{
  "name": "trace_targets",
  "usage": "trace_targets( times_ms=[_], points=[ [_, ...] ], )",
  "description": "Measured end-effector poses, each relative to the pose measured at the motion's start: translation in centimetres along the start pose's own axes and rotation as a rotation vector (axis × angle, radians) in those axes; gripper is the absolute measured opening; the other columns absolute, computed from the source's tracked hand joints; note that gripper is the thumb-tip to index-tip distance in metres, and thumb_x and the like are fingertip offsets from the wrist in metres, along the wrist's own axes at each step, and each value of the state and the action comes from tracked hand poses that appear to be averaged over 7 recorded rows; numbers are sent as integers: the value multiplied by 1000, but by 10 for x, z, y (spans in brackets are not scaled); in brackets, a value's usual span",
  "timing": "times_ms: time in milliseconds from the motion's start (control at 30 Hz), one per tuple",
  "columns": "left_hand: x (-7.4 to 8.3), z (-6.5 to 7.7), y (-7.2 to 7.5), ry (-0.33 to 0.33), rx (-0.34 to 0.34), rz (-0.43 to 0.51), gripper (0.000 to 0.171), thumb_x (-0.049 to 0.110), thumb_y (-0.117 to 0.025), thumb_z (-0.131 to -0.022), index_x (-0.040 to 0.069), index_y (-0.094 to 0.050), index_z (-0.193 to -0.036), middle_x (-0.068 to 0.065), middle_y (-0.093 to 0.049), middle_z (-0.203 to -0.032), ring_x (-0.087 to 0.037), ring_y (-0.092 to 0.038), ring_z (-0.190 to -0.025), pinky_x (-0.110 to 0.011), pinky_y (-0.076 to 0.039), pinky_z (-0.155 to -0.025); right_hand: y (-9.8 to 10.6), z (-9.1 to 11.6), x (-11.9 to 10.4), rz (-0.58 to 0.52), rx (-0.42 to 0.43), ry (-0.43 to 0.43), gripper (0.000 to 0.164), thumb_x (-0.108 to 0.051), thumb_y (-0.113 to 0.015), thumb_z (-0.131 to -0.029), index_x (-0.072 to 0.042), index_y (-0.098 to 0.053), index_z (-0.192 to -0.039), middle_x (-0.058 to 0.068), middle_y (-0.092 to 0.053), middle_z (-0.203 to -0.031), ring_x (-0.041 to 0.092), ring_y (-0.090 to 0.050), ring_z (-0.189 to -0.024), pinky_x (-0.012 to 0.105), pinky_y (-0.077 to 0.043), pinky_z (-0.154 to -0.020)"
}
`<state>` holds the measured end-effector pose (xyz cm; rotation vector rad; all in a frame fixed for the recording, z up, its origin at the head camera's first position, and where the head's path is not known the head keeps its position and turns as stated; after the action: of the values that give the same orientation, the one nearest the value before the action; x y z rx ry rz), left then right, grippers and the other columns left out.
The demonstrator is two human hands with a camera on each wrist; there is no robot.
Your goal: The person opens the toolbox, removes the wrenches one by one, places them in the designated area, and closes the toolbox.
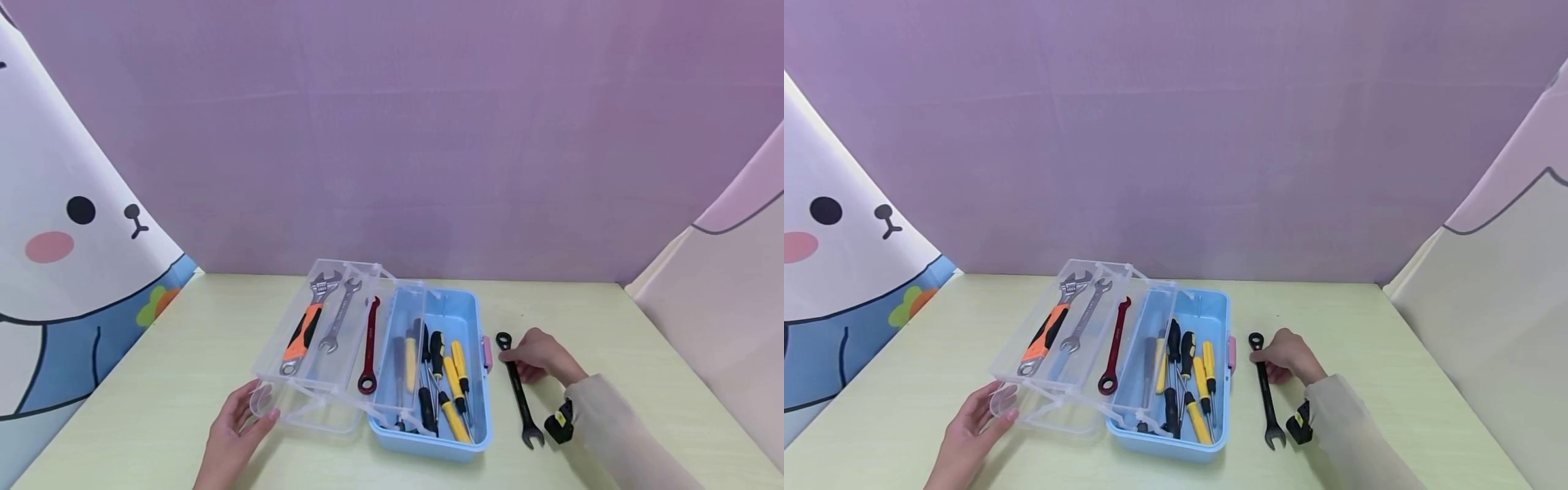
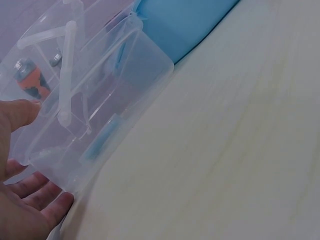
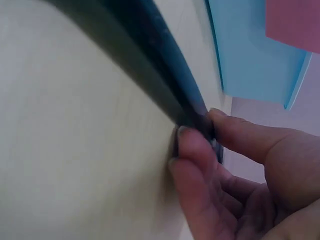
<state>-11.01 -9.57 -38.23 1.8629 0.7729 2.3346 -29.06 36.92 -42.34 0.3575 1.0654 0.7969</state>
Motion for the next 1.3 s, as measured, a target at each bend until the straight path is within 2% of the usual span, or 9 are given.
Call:
trace_targets(
  times_ms=[133, 267, 400, 533, 733, 867, 1200, 1300],
  points=[
    [2, 1, 0, -37, 1, -20, 66, 22, -67, -90, 5, -32, -143, -26, -45, -141, 25, -40, -95, -1, -42, -82, 1, -1, 3, 21, -5, -2, 29, -24, -67, -86, -5, -59, -65, 3, -58, -57, 13, -57, -49, 26, -54, -49],
    [4, 2, 1, -71, 14, -39, 64, 20, -67, -90, 3, -34, -142, -26, -46, -139, 26, -39, -95, 3, -38, -82, -1, -2, 7, -25, -35, 0, 31, -26, -67, -86, -6, -58, -64, 2, -58, -56, 11, -56, -48, 26, -54, -50],
    [1, 0, 2, -21, -2, -23, 66, 22, -67, -90, 4, -32, -143, -25, -45, -141, 25, -40, -94, -2, -42, -81, -5, -4, 5, -78, -78, 2, 31, -25, -67, -86, -7, -56, -63, 1, -57, -55, 10, -56, -47, 25, -54, -50],
    [-5, -1, 1, 32, -27, -22, 69, 27, -67, -90, 6, -30, -145, -24, -42, -144, 26, -38, -92, -4, -43, -82, -7, -5, 5, -84, -105, 8, 32, -25, -67, -86, -7, -55, -63, 0, -57, -55, 9, -56, -47, 24, -54, -50],
    [-2, -2, 1, -1, -23, -21, 67, 24, -66, -91, 5, -31, -144, -25, -43, -142, 27, -38, -93, -3, -43, -81, -6, -6, 8, -92, -88, -7, 32, -26, -68, -85, -8, -56, -61, 0, -57, -54, 9, -55, -47, 24, -54, -50],
    [-6, -1, -1, 37, -33, -20, 70, 28, -66, -90, 5, -29, -145, -25, -41, -144, 28, -36, -91, -2, -42, -80, -6, -5, 11, -91, -90, -3, 33, -26, -68, -86, -8, -56, -62, 0, -56, -55, 9, -55, -47, 24, -54, -50],
    [-4, 1, 0, 33, -32, -46, 70, 28, -66, -91, 5, -29, -145, -25, -42, -143, 28, -36, -91, -2, -42, -80, -6, -4, 12, -73, -60, 2, 35, -30, -68, -86, -8, -57, -62, 0, -56, -55, 10, -55, -48, 24, -53, -50],
    [0, 0, 1, -10, -24, -39, 67, 25, -66, -91, 5, -31, -144, -25, -43, -142, 27, -37, -93, -2, -42, -81, -4, -3, 12, -73, -54, 4, 35, -32, -68, -87, -8, -58, -63, 0, -57, -55, 10, -55, -48, 24, -53, -50]
  ],
)
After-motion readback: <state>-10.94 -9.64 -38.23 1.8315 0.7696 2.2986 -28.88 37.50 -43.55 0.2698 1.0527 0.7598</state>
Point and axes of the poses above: each hand's wrist, its own z-axis away from the middle knuckle, its own y-axis out of the back of the hand, x = y × z, the point moved 9 cm from there along -z, towards the middle knuckle
